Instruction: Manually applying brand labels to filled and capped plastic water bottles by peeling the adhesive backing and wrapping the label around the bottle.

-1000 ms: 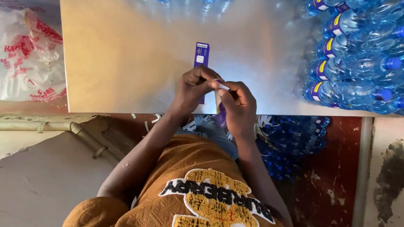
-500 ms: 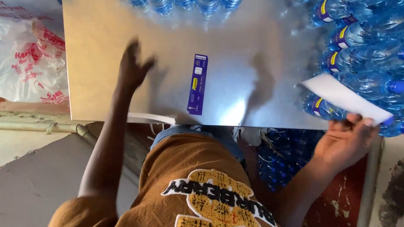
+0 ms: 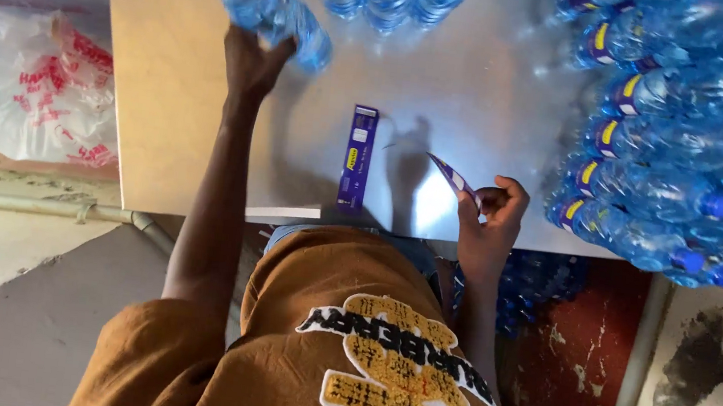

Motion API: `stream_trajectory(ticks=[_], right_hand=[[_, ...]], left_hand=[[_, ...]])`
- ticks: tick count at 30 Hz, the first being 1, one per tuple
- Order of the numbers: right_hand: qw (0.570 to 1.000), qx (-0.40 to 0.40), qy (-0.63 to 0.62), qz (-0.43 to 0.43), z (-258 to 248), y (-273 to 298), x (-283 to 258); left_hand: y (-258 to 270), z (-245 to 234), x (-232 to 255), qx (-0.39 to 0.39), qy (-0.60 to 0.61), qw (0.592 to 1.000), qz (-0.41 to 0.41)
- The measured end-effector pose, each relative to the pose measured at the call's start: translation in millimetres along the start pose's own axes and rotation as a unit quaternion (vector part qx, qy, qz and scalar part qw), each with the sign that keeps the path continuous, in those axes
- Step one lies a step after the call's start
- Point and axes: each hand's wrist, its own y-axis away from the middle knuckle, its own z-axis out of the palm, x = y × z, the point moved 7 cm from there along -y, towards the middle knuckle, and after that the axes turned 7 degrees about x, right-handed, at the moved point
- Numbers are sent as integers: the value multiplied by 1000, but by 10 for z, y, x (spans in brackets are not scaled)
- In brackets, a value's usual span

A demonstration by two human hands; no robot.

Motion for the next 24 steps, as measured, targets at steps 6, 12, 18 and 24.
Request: stream_trajectory(ticks=[6,12,18,24], right_hand=[[993,-96,-29,-55,607,-167,-128],[963,-195,-173,64,1644,-168,213],[931,-244,-173,210,2135,228,538],[941,-292,-79,151,2094,417,418]], left_hand=[[1163,-46,-737,-107,-34,947,-300],[1770,-113,-617,-92,-103,963,-232],[2338,-186,123,-232,26,878,-417],[2399,-384,122,80,301,833,-458]])
